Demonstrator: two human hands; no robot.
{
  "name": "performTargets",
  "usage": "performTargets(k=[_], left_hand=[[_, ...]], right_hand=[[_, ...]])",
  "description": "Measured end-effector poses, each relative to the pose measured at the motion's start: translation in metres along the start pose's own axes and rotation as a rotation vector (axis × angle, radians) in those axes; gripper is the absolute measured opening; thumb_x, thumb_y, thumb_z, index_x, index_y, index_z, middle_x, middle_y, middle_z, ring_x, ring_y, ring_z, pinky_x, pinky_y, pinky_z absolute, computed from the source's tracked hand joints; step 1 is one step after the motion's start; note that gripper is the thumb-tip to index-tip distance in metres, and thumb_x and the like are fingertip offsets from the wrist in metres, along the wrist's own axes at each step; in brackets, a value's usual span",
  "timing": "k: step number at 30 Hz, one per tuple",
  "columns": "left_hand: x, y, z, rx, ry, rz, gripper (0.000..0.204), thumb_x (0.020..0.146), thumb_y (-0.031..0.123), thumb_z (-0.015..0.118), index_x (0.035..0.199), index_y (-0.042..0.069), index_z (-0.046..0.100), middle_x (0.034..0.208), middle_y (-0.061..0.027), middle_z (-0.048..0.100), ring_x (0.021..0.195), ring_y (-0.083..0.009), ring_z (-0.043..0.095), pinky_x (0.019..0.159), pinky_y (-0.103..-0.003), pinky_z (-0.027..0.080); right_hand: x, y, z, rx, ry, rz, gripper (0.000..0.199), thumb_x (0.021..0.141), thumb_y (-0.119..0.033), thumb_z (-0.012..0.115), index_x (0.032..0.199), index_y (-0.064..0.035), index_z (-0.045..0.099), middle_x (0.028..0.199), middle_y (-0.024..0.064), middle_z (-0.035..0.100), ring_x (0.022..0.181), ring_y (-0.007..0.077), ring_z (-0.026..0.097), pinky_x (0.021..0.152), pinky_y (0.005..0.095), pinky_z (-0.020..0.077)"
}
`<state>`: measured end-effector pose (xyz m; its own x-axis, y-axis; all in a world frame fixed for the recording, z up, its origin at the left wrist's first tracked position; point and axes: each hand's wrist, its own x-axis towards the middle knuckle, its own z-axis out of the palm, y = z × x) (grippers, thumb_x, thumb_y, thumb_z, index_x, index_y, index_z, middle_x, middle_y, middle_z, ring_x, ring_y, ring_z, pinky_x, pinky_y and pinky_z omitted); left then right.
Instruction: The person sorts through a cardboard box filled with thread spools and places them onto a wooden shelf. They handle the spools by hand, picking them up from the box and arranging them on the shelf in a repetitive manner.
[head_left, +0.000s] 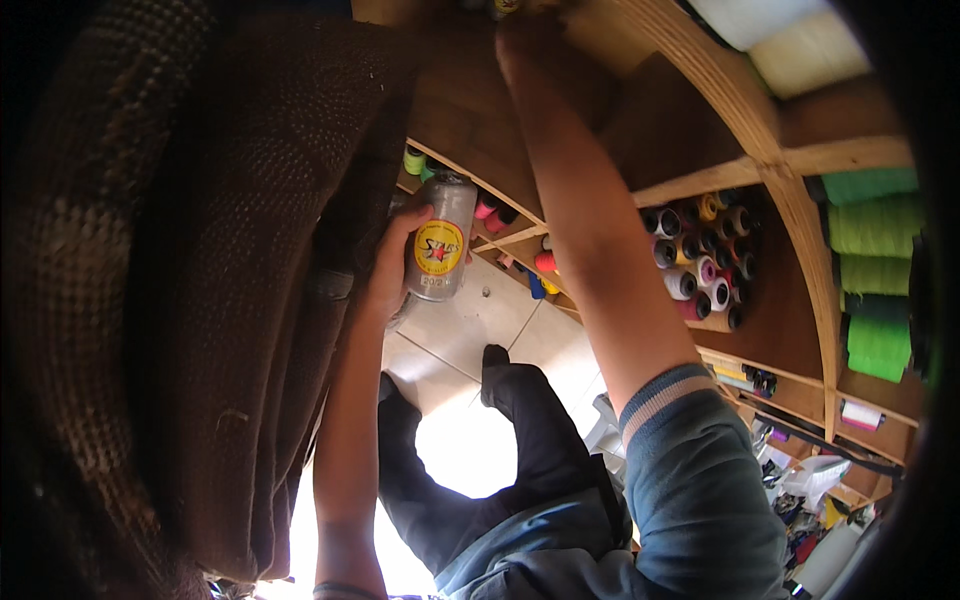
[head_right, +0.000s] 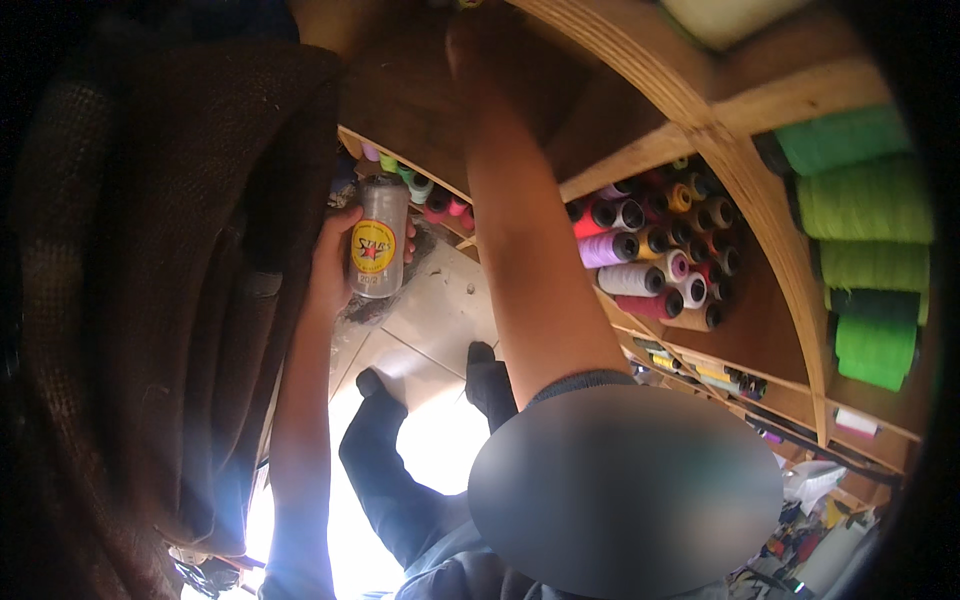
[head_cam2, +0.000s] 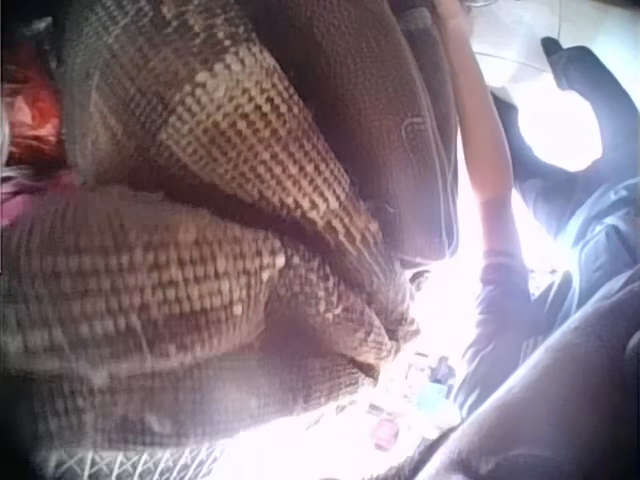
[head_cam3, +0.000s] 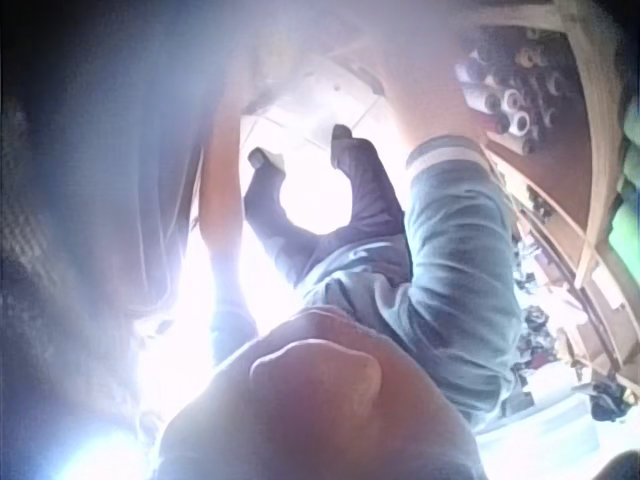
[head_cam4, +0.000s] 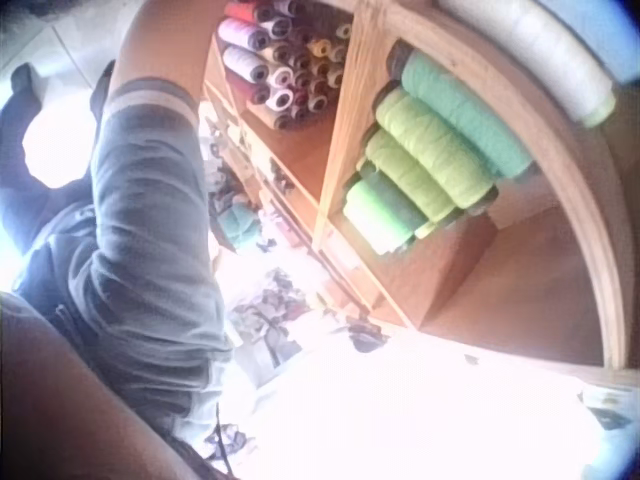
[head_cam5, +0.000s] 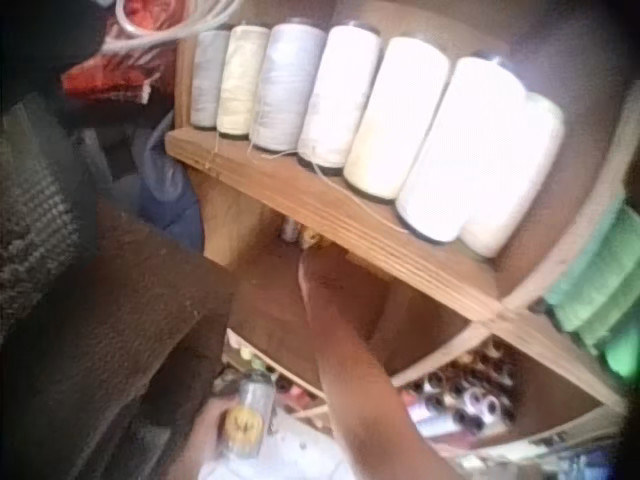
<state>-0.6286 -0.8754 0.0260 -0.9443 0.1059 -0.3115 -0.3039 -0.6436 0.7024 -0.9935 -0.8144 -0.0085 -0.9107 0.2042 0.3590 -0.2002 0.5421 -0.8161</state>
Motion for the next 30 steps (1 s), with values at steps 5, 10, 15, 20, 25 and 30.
performTargets(k=[5, 10, 15, 20, 25, 30], left_hand=[[0.005, -0.002, -0.007, 0.109, 0.239, 0.162, 0.059, 0.091, 0.044, 0.05, 0.132, 0.002, 0.04, 0.127, -0.0125, 0.048, 0.115, -0.0189, 0.048, 0.097, -0.03, 0.038], [0.023, -0.002, 0.014, 0.172, 0.284, 0.313, 0.065, 0.094, 0.048, 0.044, 0.139, 0.003, 0.033, 0.137, -0.0124, 0.04, 0.125, -0.0202, 0.039, 0.103, -0.031, 0.032], [0.014, 0.004, 0.027, 0.361, 0.438, 0.278, 0.064, 0.096, 0.05, 0.036, 0.141, 0.005, 0.03, 0.136, -0.0111, 0.04, 0.123, -0.02, 0.039, 0.097, -0.033, 0.036], [-0.004, -0.002, 0.027, 0.558, 0.329, 0.332, 0.059, 0.097, 0.048, 0.029, 0.141, 0.009, 0.031, 0.14, -0.0118, 0.037, 0.125, -0.0219, 0.038, 0.096, -0.034, 0.036], [-0.012, -0.006, 0.02, 0.597, 0.309, 0.339, 0.052, 0.098, 0.041, 0.033, 0.14, 0.009, 0.033, 0.14, -0.0137, 0.036, 0.125, -0.0235, 0.038, 0.096, -0.034, 0.036], [-0.014, -0.003, 0.023, 0.531, 0.239, 0.341, 0.05, 0.097, 0.036, 0.04, 0.141, 0.012, 0.031, 0.135, -0.0152, 0.04, 0.118, -0.0241, 0.044, 0.094, -0.035, 0.038]], right_hand=[[-0.142, -0.067, -0.079, 0.491, -0.428, 0.317, 0.03, 0.084, -0.021, 0.059, 0.107, -0.001, 0.057, 0.098, 0.0083, 0.062, 0.084, 0.0217, 0.06, 0.075, 0.0338, 0.0484], [-0.221, -0.087, -0.212, 0.516, -0.931, 0.379, 0.04, 0.087, -0.028, 0.063, 0.114, 0.0002, 0.053, 0.104, 0.0087, 0.059, 0.094, 0.014, 0.056, 0.078, 0.0281, 0.0464], [-0.241, -0.077, -0.215, 0.785, -0.883, 0.362, 0.049, 0.078, -0.012, 0.073, 0.118, 0.0034, 0.049, 0.112, 0.011, 0.059, 0.098, 0.0159, 0.056, 0.086, 0.0293, 0.0456], [-0.192, -0.058, -0.143, 0.578, -0.341, 0.244, 0.054, 0.062, -0.01, 0.079, 0.106, 0.0042, 0.051, 0.096, 0.0167, 0.065, 0.092, 0.0241, 0.063, 0.08, 0.0331, 0.0484], [-0.118, -0.046, -0.061, -0.03, -0.004, 0.158, 0.06, 0.061, -0.01, 0.081, 0.112, -0.0001, 0.05, 0.104, 0.0123, 0.061, 0.096, 0.0222, 0.06, 0.082, 0.0322, 0.0492], [-0.032, 0.032, 0.0, 0.314, 0.045, 0.021, 0.073, 0.06, -0.016, 0.082, 0.122, 0.0001, 0.046, 0.117, 0.017, 0.056, 0.106, 0.0307, 0.056, 0.089, 0.0399, 0.0468]])
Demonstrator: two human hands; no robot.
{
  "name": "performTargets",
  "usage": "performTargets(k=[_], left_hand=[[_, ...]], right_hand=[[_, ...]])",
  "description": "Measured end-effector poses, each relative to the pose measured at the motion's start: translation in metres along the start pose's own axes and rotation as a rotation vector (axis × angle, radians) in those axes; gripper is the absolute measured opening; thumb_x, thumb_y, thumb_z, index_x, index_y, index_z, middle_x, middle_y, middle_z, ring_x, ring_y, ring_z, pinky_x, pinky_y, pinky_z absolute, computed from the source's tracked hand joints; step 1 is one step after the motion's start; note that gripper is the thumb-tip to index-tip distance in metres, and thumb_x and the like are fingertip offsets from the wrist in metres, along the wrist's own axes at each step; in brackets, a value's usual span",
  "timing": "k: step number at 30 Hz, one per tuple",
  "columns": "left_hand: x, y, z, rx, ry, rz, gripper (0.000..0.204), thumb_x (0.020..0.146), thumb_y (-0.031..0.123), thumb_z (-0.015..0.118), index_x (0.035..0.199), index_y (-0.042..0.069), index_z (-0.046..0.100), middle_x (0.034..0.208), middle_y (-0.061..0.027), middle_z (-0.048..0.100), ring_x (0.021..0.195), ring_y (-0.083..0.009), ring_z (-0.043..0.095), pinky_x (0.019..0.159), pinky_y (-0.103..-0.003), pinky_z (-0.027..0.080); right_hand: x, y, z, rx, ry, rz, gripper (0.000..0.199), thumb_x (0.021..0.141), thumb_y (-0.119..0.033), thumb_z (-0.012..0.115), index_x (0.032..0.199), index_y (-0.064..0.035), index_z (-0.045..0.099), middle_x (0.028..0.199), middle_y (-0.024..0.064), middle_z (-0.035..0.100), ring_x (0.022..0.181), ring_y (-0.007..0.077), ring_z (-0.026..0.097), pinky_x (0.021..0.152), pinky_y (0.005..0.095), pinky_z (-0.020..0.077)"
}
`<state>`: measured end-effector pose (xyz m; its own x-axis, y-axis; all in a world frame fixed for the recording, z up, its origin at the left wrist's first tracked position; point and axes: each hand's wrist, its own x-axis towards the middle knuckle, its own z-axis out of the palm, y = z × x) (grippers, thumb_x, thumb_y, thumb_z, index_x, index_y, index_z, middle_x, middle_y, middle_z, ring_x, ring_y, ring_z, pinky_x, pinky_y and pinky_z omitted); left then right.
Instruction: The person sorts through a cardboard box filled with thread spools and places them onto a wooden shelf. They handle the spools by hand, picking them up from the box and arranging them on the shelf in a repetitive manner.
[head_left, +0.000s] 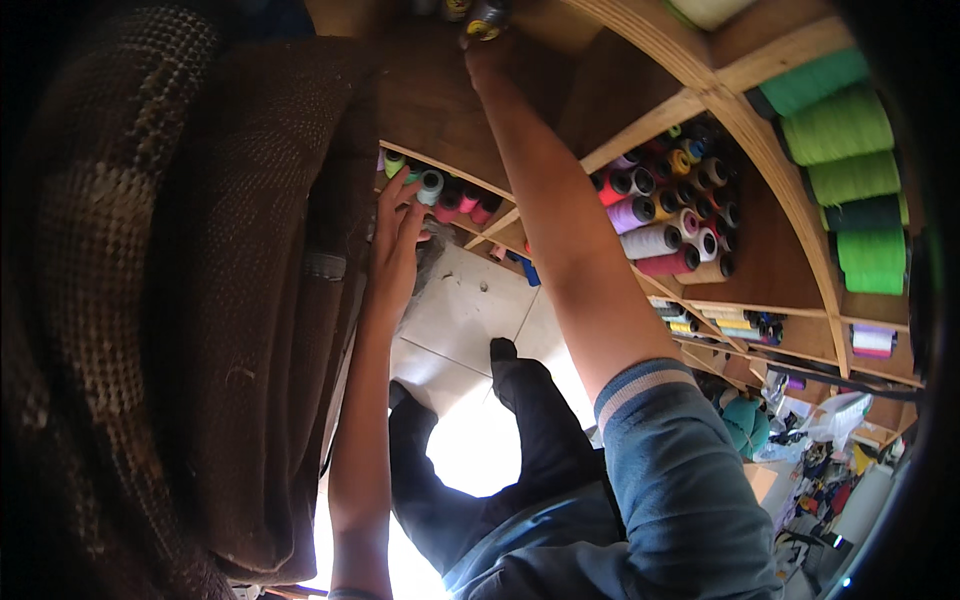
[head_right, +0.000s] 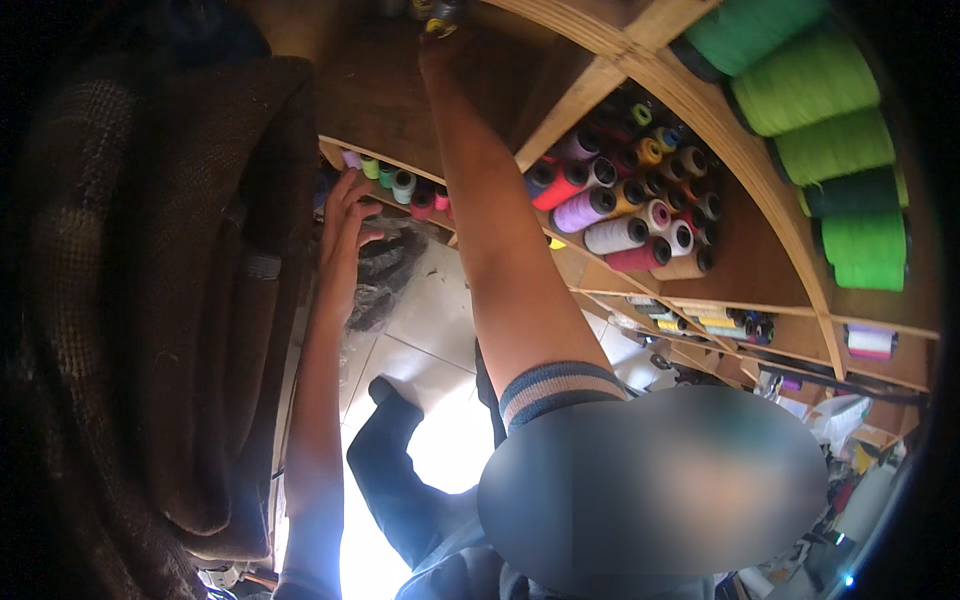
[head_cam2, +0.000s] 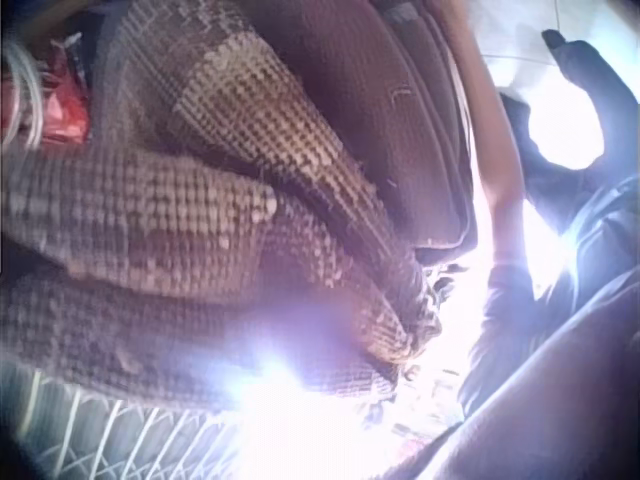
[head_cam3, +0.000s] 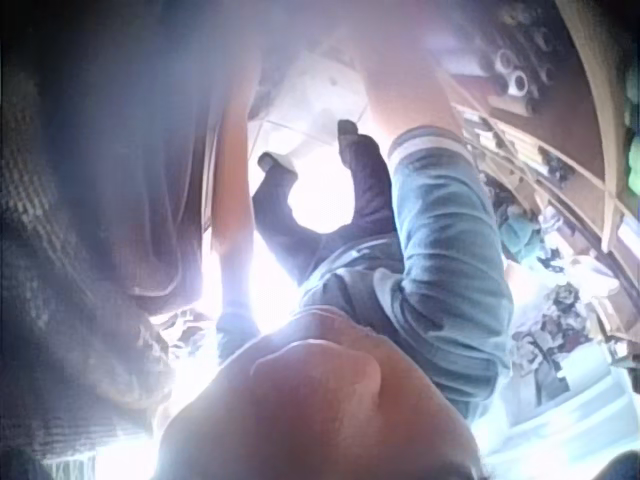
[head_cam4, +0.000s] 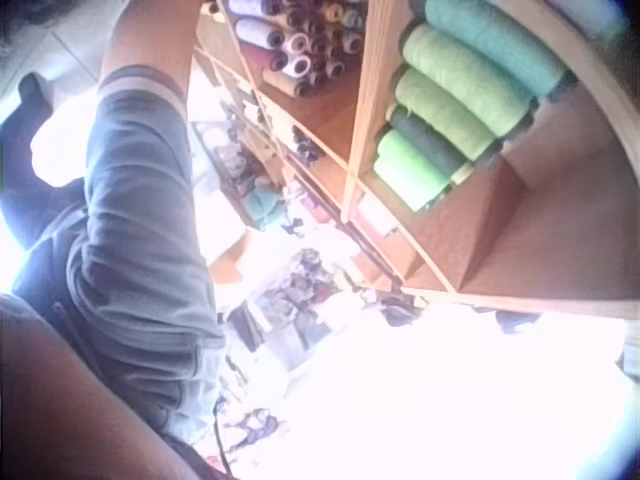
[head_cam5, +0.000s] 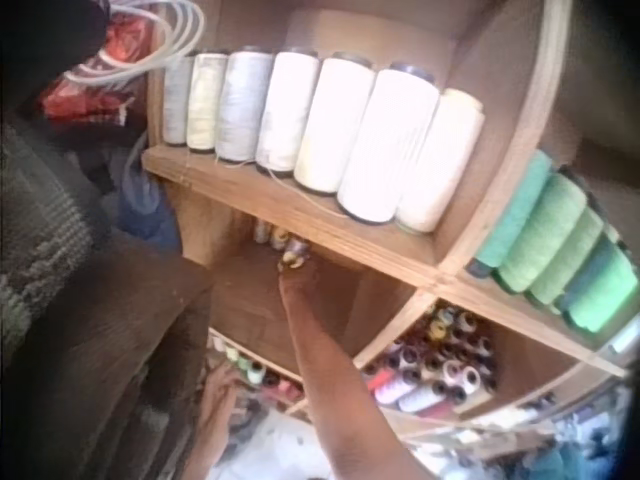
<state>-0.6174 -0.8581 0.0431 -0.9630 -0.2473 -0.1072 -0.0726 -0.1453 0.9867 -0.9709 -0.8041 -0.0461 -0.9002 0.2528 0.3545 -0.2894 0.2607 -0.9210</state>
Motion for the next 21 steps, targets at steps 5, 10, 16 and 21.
performTargets(k=[5, 10, 16, 21], left_hand=[[0.002, -0.008, -0.019, 0.001, -0.234, -0.067, 0.05, 0.098, 0.037, 0.038, 0.141, 0.012, 0.03, 0.131, -0.0137, 0.045, 0.112, -0.0216, 0.049, 0.091, -0.036, 0.041], [0.003, -0.001, -0.023, -0.142, -0.335, -0.154, 0.05, 0.099, 0.039, 0.034, 0.139, 0.01, 0.032, 0.131, -0.012, 0.047, 0.111, -0.0198, 0.05, 0.091, -0.035, 0.042], [0.008, 0.003, -0.025, -0.215, -0.38, -0.186, 0.057, 0.097, 0.041, 0.038, 0.14, 0.006, 0.029, 0.135, -0.014, 0.043, 0.113, -0.02, 0.049, 0.092, -0.035, 0.04], [0.01, 0.001, -0.025, -0.204, -0.406, -0.205, 0.06, 0.095, 0.044, 0.04, 0.14, 0.006, 0.029, 0.135, -0.0137, 0.042, 0.113, -0.0206, 0.048, 0.092, -0.036, 0.04]], right_hand=[[0.029, 0.003, 0.009, 0.02, -0.083, -0.057, 0.073, 0.063, -0.018, 0.08, 0.125, 0.0006, 0.045, 0.122, 0.019, 0.053, 0.111, 0.0327, 0.053, 0.094, 0.042, 0.044], [0.048, 0.005, 0.014, -0.101, -0.073, -0.108, 0.072, 0.064, -0.018, 0.078, 0.125, 0.0006, 0.044, 0.124, 0.0196, 0.051, 0.113, 0.0332, 0.051, 0.096, 0.042, 0.0423], [0.06, 0.006, 0.023, -0.203, -0.085, -0.141, 0.071, 0.066, -0.019, 0.077, 0.126, 0.0008, 0.044, 0.125, 0.0202, 0.049, 0.115, 0.0339, 0.048, 0.098, 0.0421, 0.0403], [0.068, 0.011, 0.023, -0.277, -0.077, -0.171, 0.07, 0.067, -0.02, 0.075, 0.126, 0.0009, 0.044, 0.127, 0.0207, 0.048, 0.117, 0.0344, 0.046, 0.099, 0.0421, 0.0386]])
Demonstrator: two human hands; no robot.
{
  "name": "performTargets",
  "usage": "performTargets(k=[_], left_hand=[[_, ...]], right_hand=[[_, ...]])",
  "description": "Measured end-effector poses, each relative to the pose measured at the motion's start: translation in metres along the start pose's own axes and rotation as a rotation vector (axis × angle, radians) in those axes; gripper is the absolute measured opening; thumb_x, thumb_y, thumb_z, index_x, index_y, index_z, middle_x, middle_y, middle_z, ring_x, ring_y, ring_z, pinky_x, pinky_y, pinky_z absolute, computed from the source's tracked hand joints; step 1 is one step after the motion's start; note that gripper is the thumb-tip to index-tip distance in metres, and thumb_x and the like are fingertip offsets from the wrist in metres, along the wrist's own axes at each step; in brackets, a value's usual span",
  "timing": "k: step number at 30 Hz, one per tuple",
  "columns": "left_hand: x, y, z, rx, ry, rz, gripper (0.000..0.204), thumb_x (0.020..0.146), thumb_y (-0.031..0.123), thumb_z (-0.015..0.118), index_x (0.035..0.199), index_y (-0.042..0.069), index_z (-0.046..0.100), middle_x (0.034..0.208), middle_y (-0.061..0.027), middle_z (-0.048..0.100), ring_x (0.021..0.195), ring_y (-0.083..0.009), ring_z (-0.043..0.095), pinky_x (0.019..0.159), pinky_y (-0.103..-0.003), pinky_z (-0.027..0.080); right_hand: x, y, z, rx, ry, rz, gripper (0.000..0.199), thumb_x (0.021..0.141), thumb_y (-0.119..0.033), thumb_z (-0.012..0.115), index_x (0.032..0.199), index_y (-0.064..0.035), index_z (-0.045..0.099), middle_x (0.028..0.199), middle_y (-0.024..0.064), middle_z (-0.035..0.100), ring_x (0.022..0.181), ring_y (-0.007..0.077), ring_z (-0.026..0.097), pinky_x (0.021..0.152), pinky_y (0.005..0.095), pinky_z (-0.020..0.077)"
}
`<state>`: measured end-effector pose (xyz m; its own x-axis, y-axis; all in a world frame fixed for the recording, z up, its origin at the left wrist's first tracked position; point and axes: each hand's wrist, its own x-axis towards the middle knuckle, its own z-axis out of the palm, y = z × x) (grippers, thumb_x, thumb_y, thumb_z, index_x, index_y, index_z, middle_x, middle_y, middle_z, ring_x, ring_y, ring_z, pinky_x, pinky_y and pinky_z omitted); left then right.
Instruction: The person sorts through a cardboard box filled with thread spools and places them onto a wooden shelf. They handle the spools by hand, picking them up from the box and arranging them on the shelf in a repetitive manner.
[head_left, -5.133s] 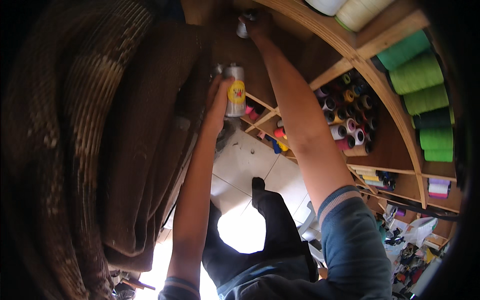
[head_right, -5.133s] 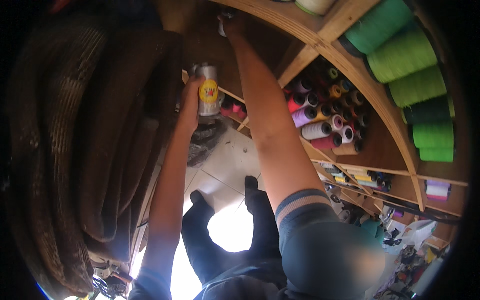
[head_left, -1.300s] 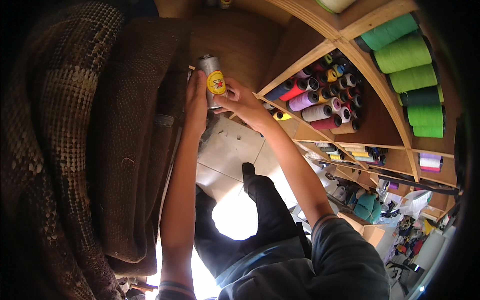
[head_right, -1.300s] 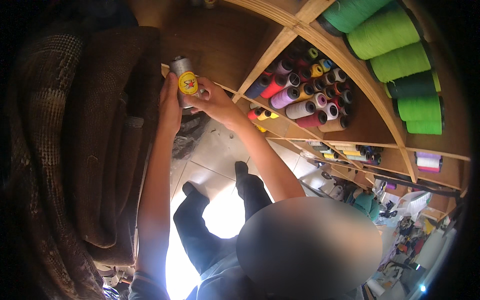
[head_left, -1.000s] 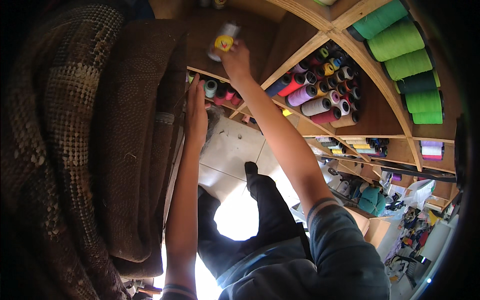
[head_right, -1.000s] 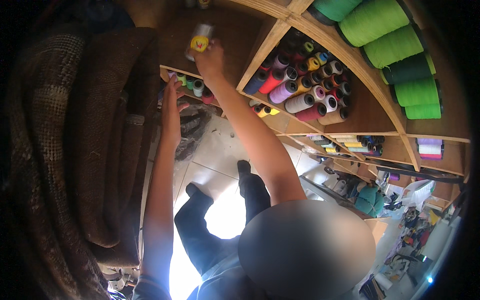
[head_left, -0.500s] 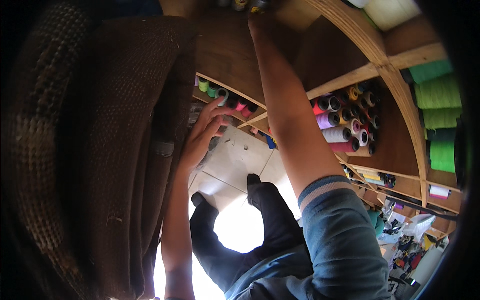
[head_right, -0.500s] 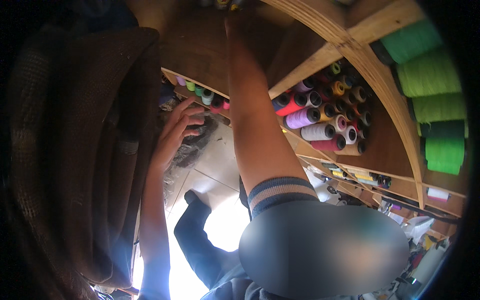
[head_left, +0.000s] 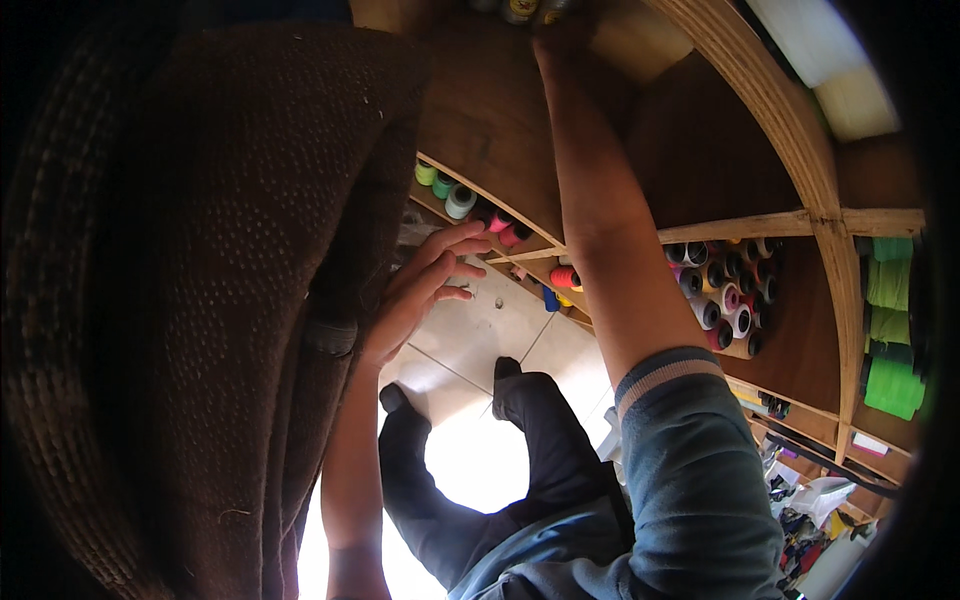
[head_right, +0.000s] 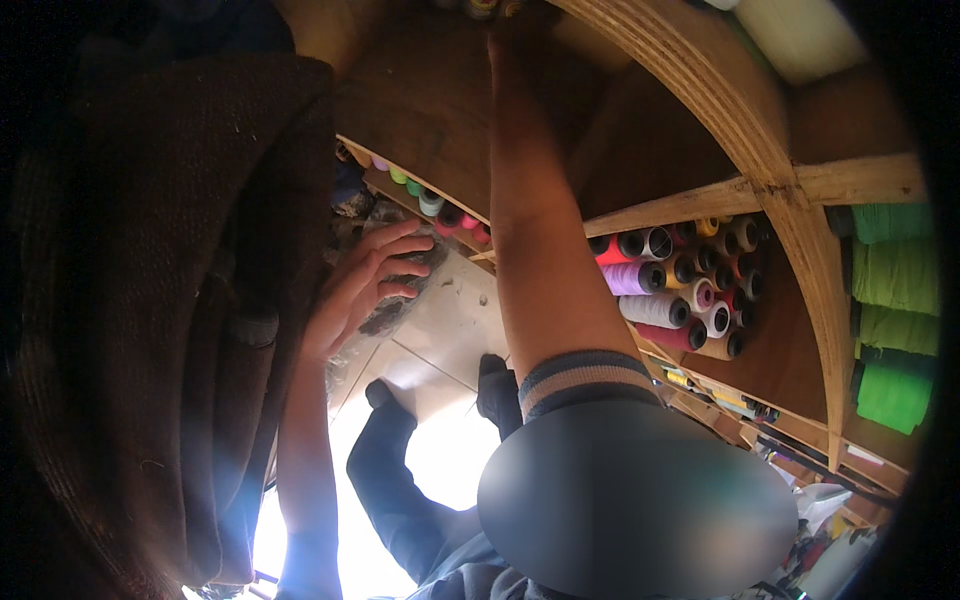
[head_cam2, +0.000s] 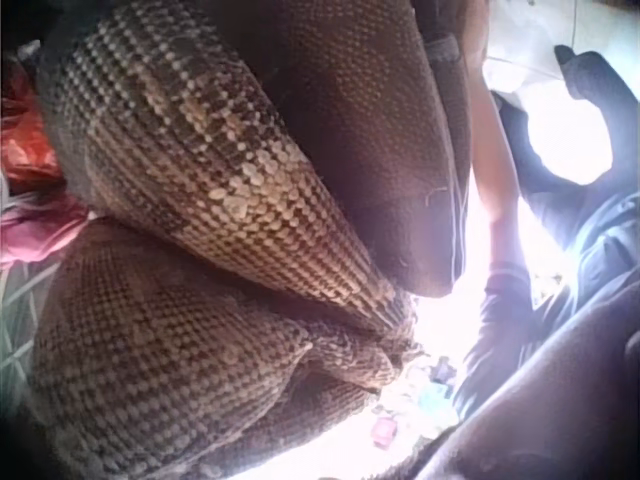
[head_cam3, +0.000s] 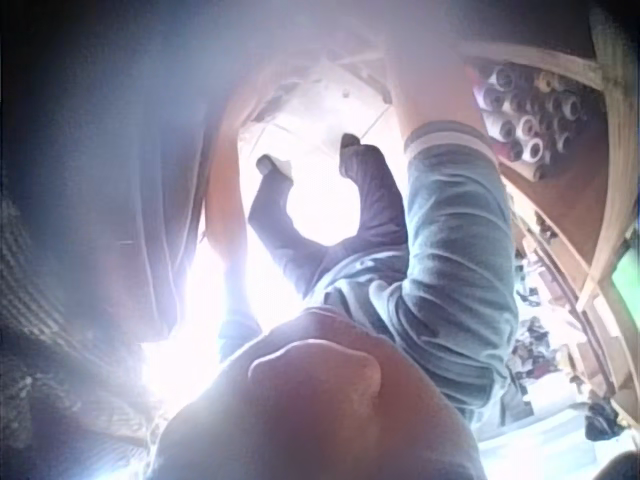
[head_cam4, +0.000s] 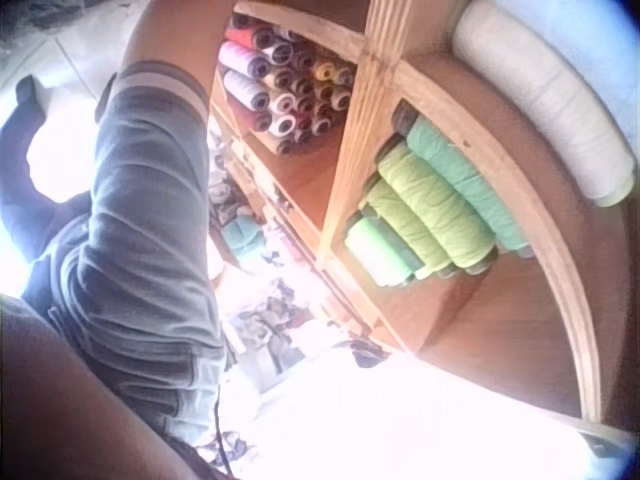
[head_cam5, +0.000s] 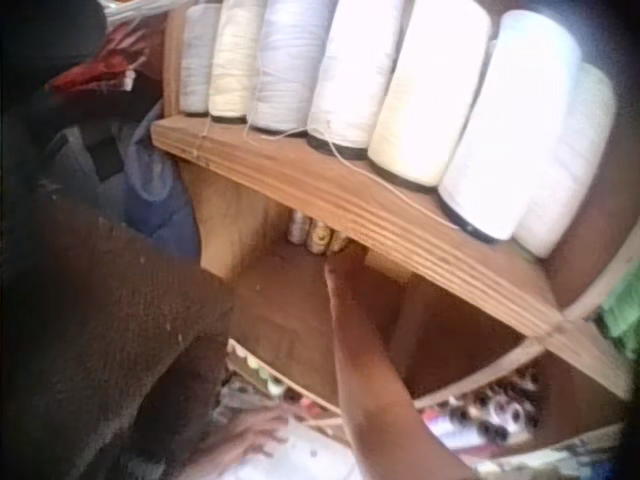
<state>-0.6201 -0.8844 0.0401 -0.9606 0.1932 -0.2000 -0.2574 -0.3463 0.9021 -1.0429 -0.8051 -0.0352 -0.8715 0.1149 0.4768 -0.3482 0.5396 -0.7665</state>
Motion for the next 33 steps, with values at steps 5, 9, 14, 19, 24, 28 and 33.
performTargets(k=[5, 9, 14, 19, 24, 28, 33], left_hand=[[0.001, -0.003, -0.001, 0.013, -0.031, 0.001, 0.056, 0.097, 0.046, 0.033, 0.139, 0.009, 0.032, 0.134, -0.0117, 0.043, 0.114, -0.022, 0.047, 0.094, -0.037, 0.037], [0.006, 0.0, 0.001, -0.061, -0.057, 0.011, 0.055, 0.097, 0.046, 0.033, 0.138, 0.009, 0.034, 0.133, -0.0108, 0.045, 0.112, -0.0212, 0.047, 0.092, -0.037, 0.039], [0.0, -0.006, -0.006, -0.143, -0.015, 0.018, 0.057, 0.096, 0.044, 0.039, 0.138, 0.005, 0.033, 0.129, -0.0133, 0.048, 0.11, -0.0199, 0.051, 0.091, -0.037, 0.042], [0.009, -0.013, 0.008, -0.137, 0.015, 0.096, 0.049, 0.097, 0.038, 0.041, 0.132, 0.005, 0.041, 0.124, -0.0114, 0.053, 0.106, -0.019, 0.053, 0.089, -0.034, 0.042], [-0.034, -0.03, 0.027, 0.132, 0.223, -0.045, 0.044, 0.093, 0.037, 0.045, 0.128, 0.01, 0.048, 0.117, -0.0069, 0.058, 0.102, -0.0167, 0.054, 0.084, -0.032, 0.042], [-0.101, -0.059, 0.046, 0.066, 0.314, -0.184, 0.039, 0.092, 0.036, 0.048, 0.122, 0.012, 0.053, 0.112, -0.0052, 0.061, 0.094, -0.0167, 0.057, 0.077, -0.032, 0.045], [-0.195, -0.073, 0.11, 0.123, 0.239, -0.444, 0.032, 0.093, 0.031, 0.047, 0.118, 0.012, 0.055, 0.108, -0.0057, 0.062, 0.09, -0.0158, 0.059, 0.073, -0.03, 0.047]], right_hand=[[0.001, -0.002, -0.005, -0.062, 0.006, -0.015, 0.068, 0.069, -0.02, 0.073, 0.127, 0.0009, 0.043, 0.128, 0.0213, 0.046, 0.119, 0.035, 0.044, 0.101, 0.0422, 0.037], [-0.002, -0.002, -0.015, -0.155, 0.017, -0.023, 0.068, 0.07, -0.021, 0.072, 0.127, 0.001, 0.043, 0.13, 0.0217, 0.044, 0.121, 0.0354, 0.042, 0.102, 0.0422, 0.0356], [-0.04, -0.006, -0.006, -0.4, -0.062, -0.081, 0.067, 0.071, -0.021, 0.071, 0.127, 0.0011, 0.043, 0.131, 0.0223, 0.043, 0.123, 0.036, 0.04, 0.104, 0.0422, 0.034], [-0.098, 0.0, -0.053, -0.667, -0.165, -0.087, 0.065, 0.073, -0.022, 0.069, 0.128, 0.0012, 0.043, 0.133, 0.0228, 0.041, 0.125, 0.0365, 0.038, 0.106, 0.0423, 0.0323], [-0.217, -0.091, -0.139, -0.007, -0.223, 0.024, 0.046, 0.076, -0.017, 0.062, 0.115, 0.0016, 0.047, 0.118, 0.0305, 0.044, 0.115, 0.0453, 0.042, 0.095, 0.0461, 0.0385], [-0.288, -0.172, -0.275, -0.118, -0.765, 0.012, 0.047, 0.075, -0.011, 0.062, 0.118, 0.0006, 0.047, 0.116, 0.0251, 0.044, 0.108, 0.0428, 0.047, 0.089, 0.0471, 0.0428], [-0.416, -0.124, -0.444, -0.181, -0.754, 0.167, 0.037, 0.077, -0.017, 0.065, 0.11, -0.0043, 0.053, 0.107, 0.0192, 0.053, 0.103, 0.0356, 0.052, 0.09, 0.0419, 0.0428]])
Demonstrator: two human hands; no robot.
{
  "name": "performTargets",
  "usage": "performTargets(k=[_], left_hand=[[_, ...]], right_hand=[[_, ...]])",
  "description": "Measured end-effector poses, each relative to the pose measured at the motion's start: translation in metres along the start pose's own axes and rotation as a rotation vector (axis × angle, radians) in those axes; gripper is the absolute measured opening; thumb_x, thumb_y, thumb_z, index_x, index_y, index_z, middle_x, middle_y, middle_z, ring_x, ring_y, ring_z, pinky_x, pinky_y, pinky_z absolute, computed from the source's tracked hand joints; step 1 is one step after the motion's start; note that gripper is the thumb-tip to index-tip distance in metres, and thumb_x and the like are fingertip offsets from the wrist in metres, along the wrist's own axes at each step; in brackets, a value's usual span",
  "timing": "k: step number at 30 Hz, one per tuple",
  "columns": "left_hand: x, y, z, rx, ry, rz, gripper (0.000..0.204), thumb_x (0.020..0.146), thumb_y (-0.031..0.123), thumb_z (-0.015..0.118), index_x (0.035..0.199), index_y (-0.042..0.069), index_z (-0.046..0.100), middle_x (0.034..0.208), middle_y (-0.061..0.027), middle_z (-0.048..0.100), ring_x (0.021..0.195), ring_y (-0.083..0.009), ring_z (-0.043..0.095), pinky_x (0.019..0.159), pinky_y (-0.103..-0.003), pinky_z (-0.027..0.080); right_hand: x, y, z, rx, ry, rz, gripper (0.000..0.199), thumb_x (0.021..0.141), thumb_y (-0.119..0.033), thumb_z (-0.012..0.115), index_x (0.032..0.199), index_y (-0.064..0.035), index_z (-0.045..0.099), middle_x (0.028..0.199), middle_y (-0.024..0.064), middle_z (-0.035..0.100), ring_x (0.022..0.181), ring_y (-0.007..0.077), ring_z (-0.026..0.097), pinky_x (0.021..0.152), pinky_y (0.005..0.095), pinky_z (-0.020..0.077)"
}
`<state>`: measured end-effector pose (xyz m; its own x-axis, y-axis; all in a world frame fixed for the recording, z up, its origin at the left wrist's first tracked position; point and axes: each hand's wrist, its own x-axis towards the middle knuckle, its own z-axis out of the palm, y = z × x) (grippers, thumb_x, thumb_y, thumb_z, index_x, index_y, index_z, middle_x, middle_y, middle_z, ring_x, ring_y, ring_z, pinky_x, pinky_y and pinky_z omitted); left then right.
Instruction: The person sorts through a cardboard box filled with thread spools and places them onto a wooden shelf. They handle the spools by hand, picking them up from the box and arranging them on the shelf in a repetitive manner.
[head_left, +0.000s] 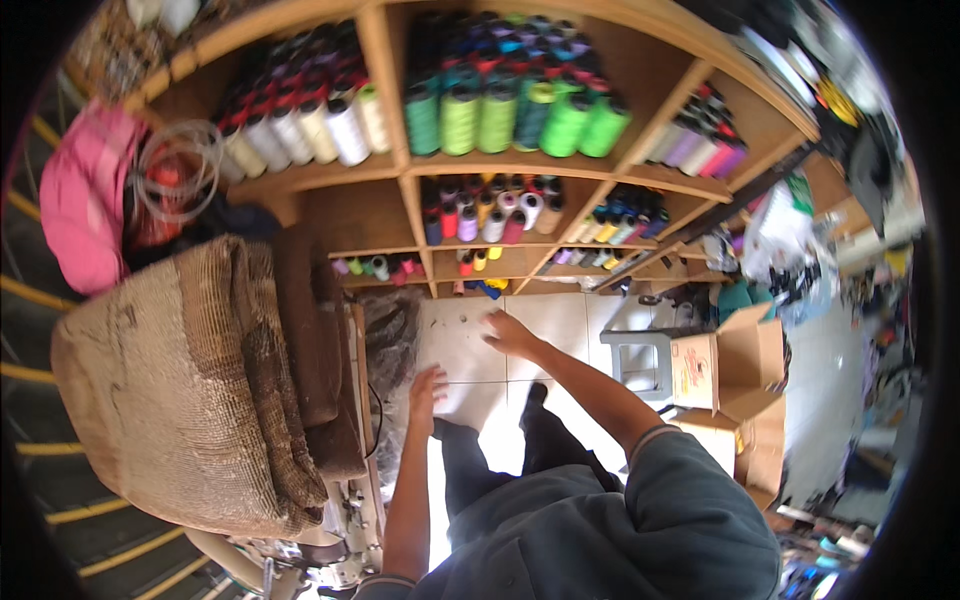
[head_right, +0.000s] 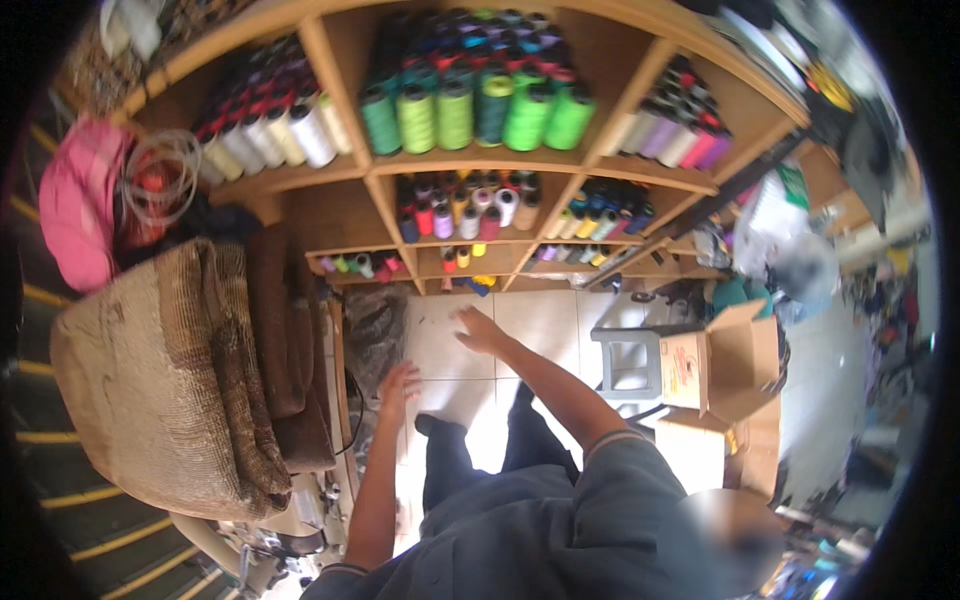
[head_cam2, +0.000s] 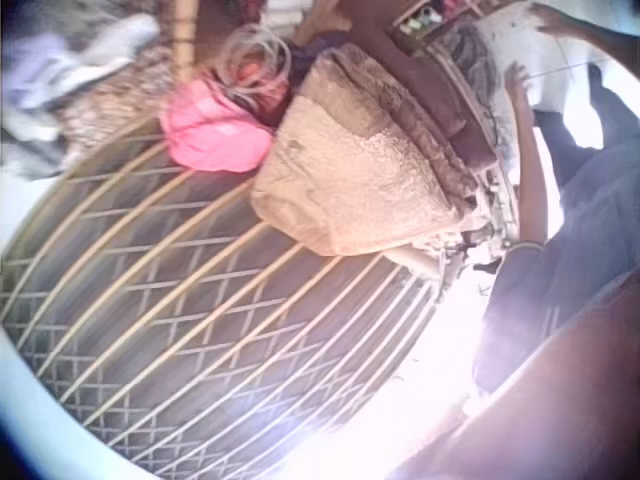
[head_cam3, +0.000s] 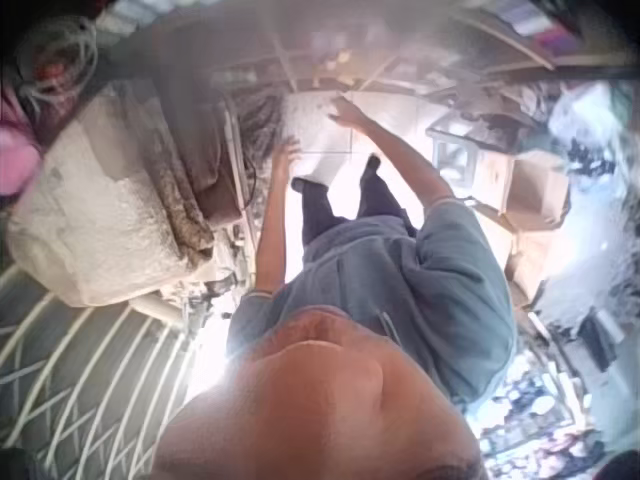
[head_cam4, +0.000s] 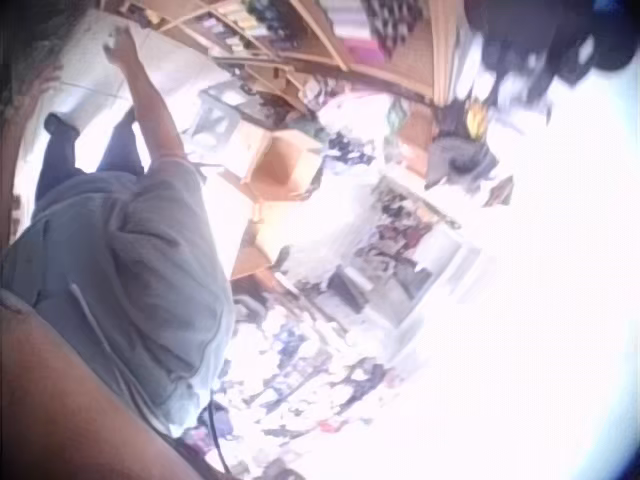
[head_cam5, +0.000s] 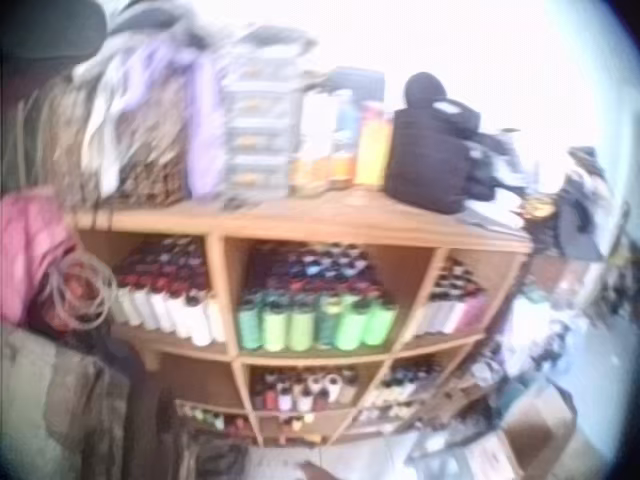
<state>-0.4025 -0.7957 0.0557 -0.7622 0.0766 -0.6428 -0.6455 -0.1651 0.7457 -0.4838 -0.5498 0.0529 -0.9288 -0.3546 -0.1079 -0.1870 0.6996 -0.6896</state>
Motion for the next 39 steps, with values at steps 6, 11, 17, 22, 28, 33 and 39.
performTargets(k=[6, 11, 17, 22, 28, 33, 39], left_hand=[[-0.079, -0.046, 0.028, 0.188, -0.182, -0.032, 0.038, 0.091, 0.035, 0.05, 0.119, 0.01, 0.054, 0.109, -0.0083, 0.061, 0.089, -0.017, 0.06, 0.071, -0.031, 0.049], [-0.097, -0.07, 0.097, 0.389, -0.297, -0.11, 0.034, 0.09, 0.03, 0.049, 0.118, 0.01, 0.055, 0.104, -0.0067, 0.062, 0.083, -0.0161, 0.059, 0.068, -0.03, 0.048], [-0.125, -0.1, 0.239, 0.659, -0.515, -0.116, 0.031, 0.091, 0.028, 0.049, 0.115, 0.009, 0.055, 0.106, -0.0075, 0.062, 0.087, -0.0171, 0.059, 0.07, -0.03, 0.047], [-0.165, -0.14, 0.369, 0.951, -0.878, -0.058, 0.034, 0.095, 0.028, 0.044, 0.12, 0.007, 0.053, 0.11, -0.0102, 0.06, 0.093, -0.0199, 0.058, 0.078, -0.034, 0.047], [-0.203, -0.169, 0.479, 1.146, -1.136, -0.012, 0.033, 0.096, 0.027, 0.043, 0.119, 0.006, 0.053, 0.108, -0.0097, 0.061, 0.093, -0.0184, 0.058, 0.078, -0.032, 0.046], [-0.225, -0.192, 0.556, 1.175, -1.348, 0.145, 0.034, 0.096, 0.028, 0.042, 0.118, 0.004, 0.053, 0.105, -0.0093, 0.061, 0.09, -0.0171, 0.059, 0.077, -0.03, 0.046], [-0.257, -0.217, 0.645, 1.05, -1.537, 0.117, 0.025, 0.095, 0.017, 0.047, 0.114, 0.003, 0.056, 0.091, -0.007, 0.063, 0.077, -0.0116, 0.057, 0.07, -0.025, 0.046]], right_hand=[[-0.274, 0.105, -0.026, 0.059, 0.273, 0.54, 0.036, 0.075, -0.018, 0.067, 0.106, -0.0043, 0.055, 0.105, 0.0202, 0.055, 0.098, 0.0356, 0.054, 0.086, 0.0416, 0.0449], [-0.484, 0.107, -0.021, 0.133, 0.793, 0.869, 0.037, 0.075, -0.008, 0.066, 0.109, -0.0057, 0.054, 0.111, 0.0207, 0.052, 0.097, 0.0366, 0.055, 0.086, 0.0423, 0.0455], [-0.63, 0.028, -0.061, -0.06, 1.123, 1.086, 0.057, 0.075, 0.004, 0.059, 0.129, -0.0058, 0.043, 0.143, 0.0206, 0.023, 0.106, 0.0409, 0.051, 0.082, 0.0402, 0.0501], [-0.712, 0.03, -0.062, -0.146, 1.089, 1.399, 0.081, 0.069, 0.002, 0.06, 0.142, -0.0087, 0.026, 0.151, 0.0145, 0.01, 0.097, 0.0371, 0.054, 0.073, 0.0418, 0.0536], [-0.751, 0.033, -0.051, -0.192, 0.965, 1.604, 0.083, 0.072, -0.003, 0.058, 0.145, -0.0153, 0.021, 0.152, 0.0051, 0.014, 0.09, 0.0294, 0.056, 0.077, 0.0391, 0.0518], [-0.771, 0.029, -0.057, 0.004, 1.019, 1.843, 0.083, 0.076, -0.006, 0.061, 0.146, -0.016, 0.017, 0.152, 0.0106, 0.01, 0.096, 0.0343, 0.056, 0.08, 0.0407, 0.0519], [-0.725, 0.041, -0.087, 0.117, 0.953, 1.673, 0.082, 0.076, -0.009, 0.061, 0.145, -0.0078, 0.016, 0.152, 0.0137, 0.007, 0.092, 0.0371, 0.059, 0.075, 0.0394, 0.0538]])
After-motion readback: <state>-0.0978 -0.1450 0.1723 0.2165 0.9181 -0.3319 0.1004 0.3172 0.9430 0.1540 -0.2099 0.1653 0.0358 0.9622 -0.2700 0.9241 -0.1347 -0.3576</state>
